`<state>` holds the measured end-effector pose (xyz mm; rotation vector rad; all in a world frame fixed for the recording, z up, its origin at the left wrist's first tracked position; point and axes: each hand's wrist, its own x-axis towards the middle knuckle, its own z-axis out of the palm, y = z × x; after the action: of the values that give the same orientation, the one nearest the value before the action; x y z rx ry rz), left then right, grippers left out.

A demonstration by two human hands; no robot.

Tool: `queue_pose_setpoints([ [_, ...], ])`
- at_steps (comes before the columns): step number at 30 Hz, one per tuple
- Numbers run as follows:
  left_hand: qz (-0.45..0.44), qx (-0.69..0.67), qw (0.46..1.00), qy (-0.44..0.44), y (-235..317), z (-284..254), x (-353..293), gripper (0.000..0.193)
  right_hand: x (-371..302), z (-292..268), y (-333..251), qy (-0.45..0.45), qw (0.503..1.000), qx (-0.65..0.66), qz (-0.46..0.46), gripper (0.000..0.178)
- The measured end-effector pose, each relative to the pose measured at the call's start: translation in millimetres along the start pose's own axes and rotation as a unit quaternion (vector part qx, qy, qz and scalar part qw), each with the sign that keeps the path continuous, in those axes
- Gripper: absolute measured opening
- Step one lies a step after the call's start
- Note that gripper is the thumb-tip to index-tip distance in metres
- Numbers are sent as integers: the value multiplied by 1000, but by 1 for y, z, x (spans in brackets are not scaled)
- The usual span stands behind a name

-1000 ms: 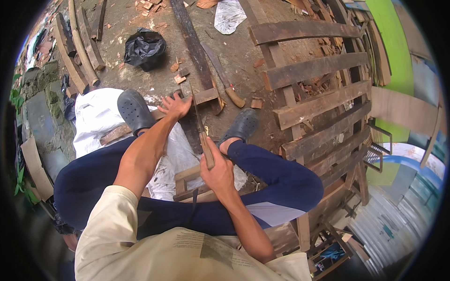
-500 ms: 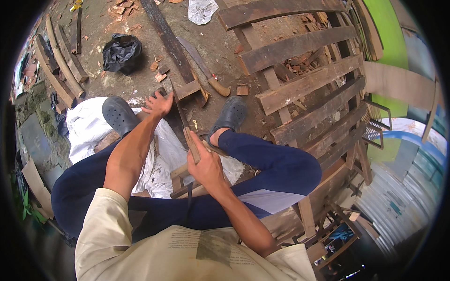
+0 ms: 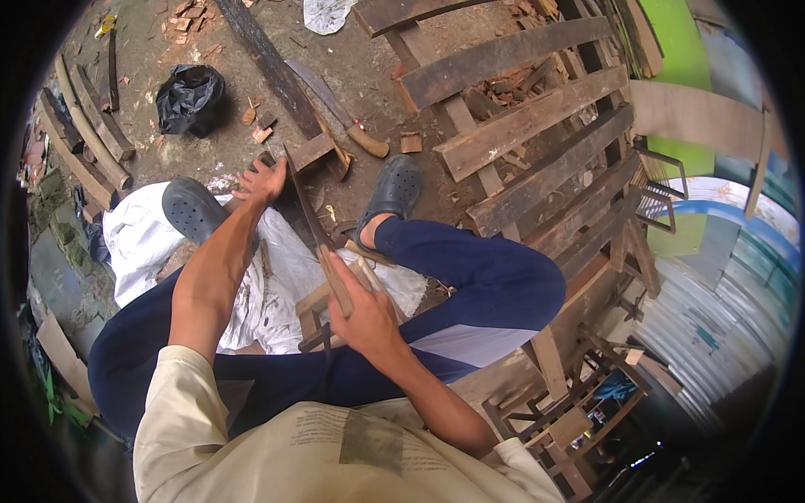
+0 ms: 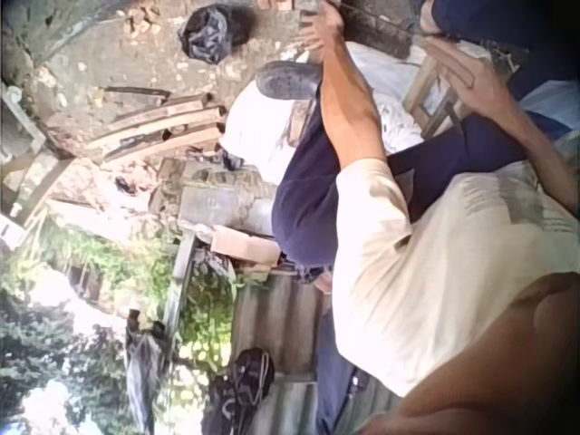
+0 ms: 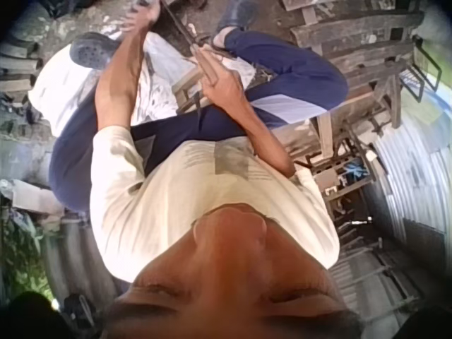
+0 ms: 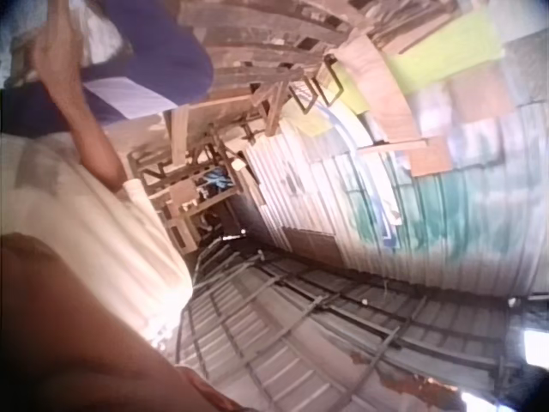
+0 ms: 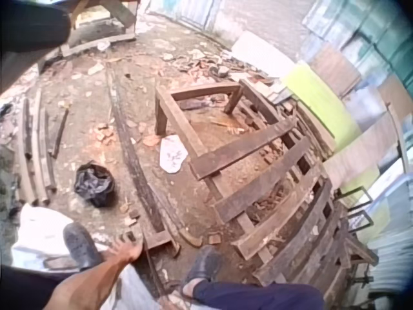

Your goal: The person sits on the ground and uses a hand saw to cut a wooden plank from a pallet. They position the plank, saw through it, and then place the cut piece aside.

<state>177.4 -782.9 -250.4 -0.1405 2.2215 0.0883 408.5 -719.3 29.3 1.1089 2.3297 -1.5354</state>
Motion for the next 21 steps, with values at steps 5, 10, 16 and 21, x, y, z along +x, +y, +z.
queue_pose_setpoints([
  [5, 13, -7, 1000, -9, 2, -4, -2, 101, 33, 10, -6, -31, 997, -5, 65, 56],
  [10, 7, -15, 999, -40, 6, -8, -4, 101, 40, 12, -4, 5, 999, 5, 36, 54],
  [16, 27, -23, 999, -18, 7, -4, -12, 101, 0, -2, -16, 22, 1000, -12, 15, 58],
  [21, 33, -30, 999, -25, 4, -1, -9, 98, 18, 1, -18, 28, 999, -2, 15, 49],
])
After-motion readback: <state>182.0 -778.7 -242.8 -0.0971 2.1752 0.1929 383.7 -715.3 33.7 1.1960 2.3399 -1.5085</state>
